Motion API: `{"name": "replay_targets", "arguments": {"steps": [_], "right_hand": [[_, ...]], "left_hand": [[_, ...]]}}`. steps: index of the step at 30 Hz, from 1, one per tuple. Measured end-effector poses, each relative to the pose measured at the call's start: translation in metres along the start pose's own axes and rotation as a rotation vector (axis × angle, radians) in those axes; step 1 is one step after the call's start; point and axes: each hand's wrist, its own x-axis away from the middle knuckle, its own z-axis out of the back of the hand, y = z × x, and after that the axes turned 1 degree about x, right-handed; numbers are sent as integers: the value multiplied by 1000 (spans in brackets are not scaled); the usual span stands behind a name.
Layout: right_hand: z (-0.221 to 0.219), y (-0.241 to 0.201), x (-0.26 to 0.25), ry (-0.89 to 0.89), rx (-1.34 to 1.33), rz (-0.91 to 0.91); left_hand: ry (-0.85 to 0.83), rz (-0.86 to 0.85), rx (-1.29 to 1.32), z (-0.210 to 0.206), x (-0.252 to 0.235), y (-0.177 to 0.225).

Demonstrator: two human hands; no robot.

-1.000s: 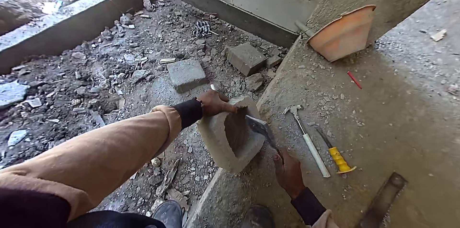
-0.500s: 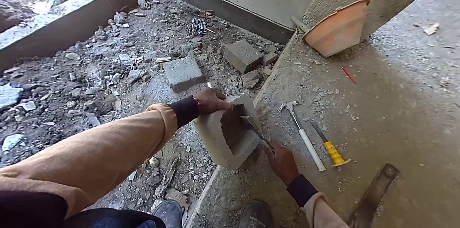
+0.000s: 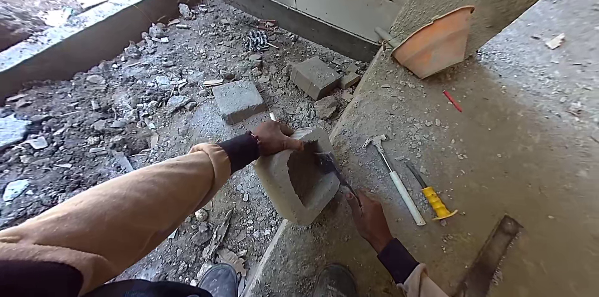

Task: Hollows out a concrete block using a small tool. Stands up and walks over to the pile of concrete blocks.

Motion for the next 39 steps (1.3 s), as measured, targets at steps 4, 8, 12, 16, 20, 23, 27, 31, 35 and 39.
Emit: {"name": "replay_targets", "arguments": {"steps": [4,8,12,16,20,23,27,31,35,39], "right_hand": [[-2,-16,17,181,-24,89],[-5,-23,26,-41,100,-61],[-3,-44,45,130,-34,-12],[-9,-67,72,110,32,-84],[-11,-78,84,33,-6,-199],[-14,-91,106,58,-184,-240],[-17,-103,104,-106,-175,-355],[-18,-107,107,7,-249,-351],[-17,-118,109,58,-76,-289],[-9,-122,96,-75,-35,-387]], "left_hand": [[-9,-8,-27,-2,3,2],[2,3,-27,-4,6,4],[28,47,-16,-7,14,10],[81,86,-22,-19,30,15],[111,123,-42,-27,43,22],[112,143,-36,-34,50,23],[123,137,-55,-34,47,27],[125,155,-82,-33,47,35],[124,136,-87,-37,50,36],[130,122,-78,-36,48,38]]}}
